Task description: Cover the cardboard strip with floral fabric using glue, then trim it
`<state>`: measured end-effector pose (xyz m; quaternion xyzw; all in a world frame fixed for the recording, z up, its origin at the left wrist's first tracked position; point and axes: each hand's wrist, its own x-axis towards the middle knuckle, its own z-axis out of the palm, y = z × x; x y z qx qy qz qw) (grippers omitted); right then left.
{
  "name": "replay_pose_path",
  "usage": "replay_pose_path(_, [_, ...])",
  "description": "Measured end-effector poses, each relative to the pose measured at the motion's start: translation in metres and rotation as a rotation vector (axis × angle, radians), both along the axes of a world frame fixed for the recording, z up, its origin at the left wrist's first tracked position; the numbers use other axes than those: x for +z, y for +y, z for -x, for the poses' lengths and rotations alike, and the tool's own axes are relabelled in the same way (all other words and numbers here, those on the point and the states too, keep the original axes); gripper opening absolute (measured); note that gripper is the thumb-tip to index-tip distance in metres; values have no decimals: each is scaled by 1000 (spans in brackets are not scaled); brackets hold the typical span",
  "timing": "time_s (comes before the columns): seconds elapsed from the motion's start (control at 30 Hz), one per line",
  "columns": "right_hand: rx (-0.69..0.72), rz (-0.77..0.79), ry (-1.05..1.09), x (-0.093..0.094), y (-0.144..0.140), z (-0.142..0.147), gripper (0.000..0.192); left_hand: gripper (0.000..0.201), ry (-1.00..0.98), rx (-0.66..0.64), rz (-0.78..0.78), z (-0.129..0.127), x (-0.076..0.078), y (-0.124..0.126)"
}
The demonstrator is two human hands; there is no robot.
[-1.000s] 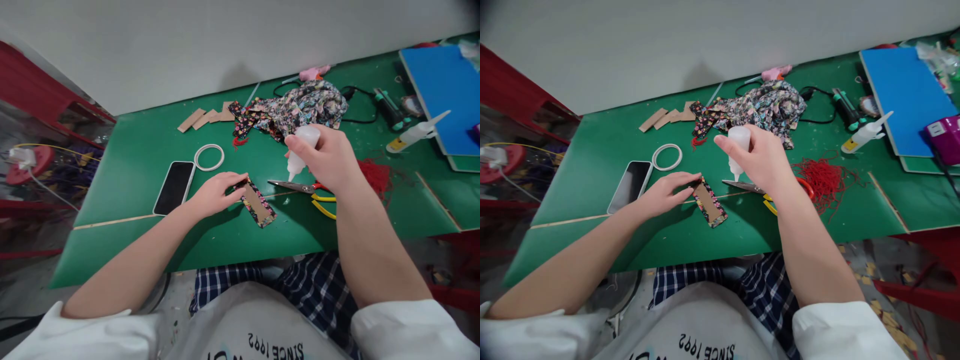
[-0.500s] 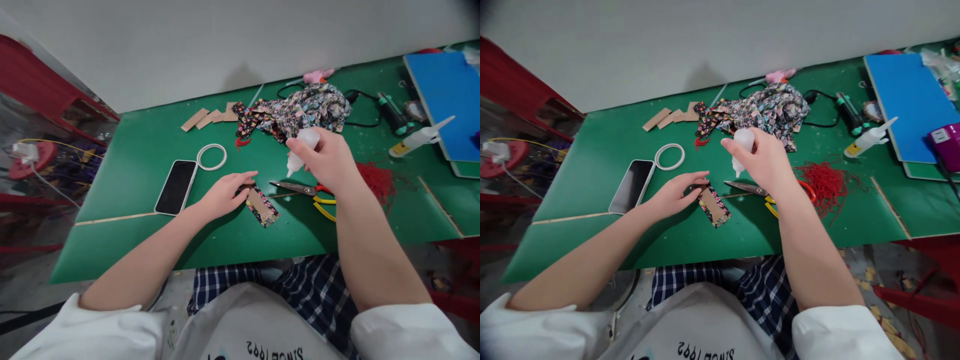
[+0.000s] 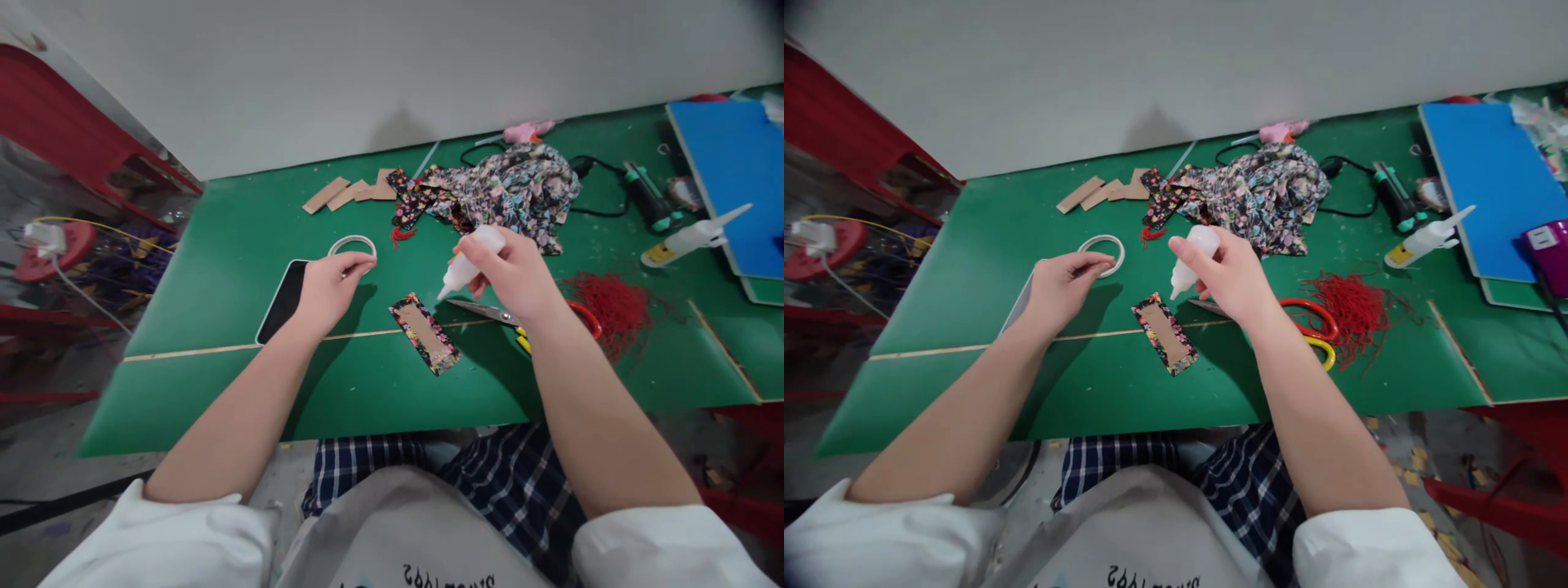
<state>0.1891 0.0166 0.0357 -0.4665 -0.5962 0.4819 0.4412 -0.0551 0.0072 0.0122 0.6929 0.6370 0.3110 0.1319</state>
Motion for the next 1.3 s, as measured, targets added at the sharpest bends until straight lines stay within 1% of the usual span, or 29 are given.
replay_pose_path(0.07, [10,51,83,-2,0,3,43,14,-23,5,-6,-4,-4,0])
replay_pose_path(0.13, [27,110,158,-3,0,5,42,14,-29,50,-3,-9,-10,-1])
replay_pose_path(0.23, [75,194,244,-3,-1,5,41,29,-20,128,0,-16,-16,-5])
replay_pose_path(0.3, [104,240,284,-2,-1,5,41,40,-16,121,5,-19,-18,-7])
replay_pose_path(0.33, [114,259,304,-1,-2,4,42,40,-20,102,1,-20,-19,-8])
replay_pose_path(0.37, [121,275,323,0,-2,4,42,34,-28,73,-18,-21,-18,-9])
replay_pose_path(0.4, [127,289,341,1,-2,4,43,24,-41,35,-49,-22,-16,-11])
replay_pose_path(0.43, [133,298,360,3,-3,4,44,21,-57,-11,-92,-24,-13,-14])
replay_pose_path(0.5, [149,316,397,6,-3,3,44,35,-98,-136,-189,-30,-4,-25])
replay_pose_path(0.57, [163,344,435,8,-4,3,43,30,-156,-252,-251,-39,8,-38])
replay_pose_path(0.63, [164,377,476,10,-4,2,43,25,-242,-332,-333,-49,19,-52])
replay_pose_path(0.73, [154,427,532,10,-3,2,45,27,-299,-355,-351,-61,28,-62])
replay_pose_path(0.87, [156,450,580,8,-2,2,47,27,-279,-337,-362,-68,30,-58])
replay_pose_path(1.03, [175,409,524,7,-2,3,54,15,-290,-343,-368,-68,34,-52])
replay_pose_path(1.1, [172,433,517,8,-2,3,55,13,-291,-361,-375,-67,36,-50])
replay_pose_path(1.2, [162,482,541,8,-3,4,51,15,-274,-416,-393,-65,38,-48])
replay_pose_path(1.3, [183,495,566,8,-3,5,48,12,-253,-467,-424,-63,40,-46])
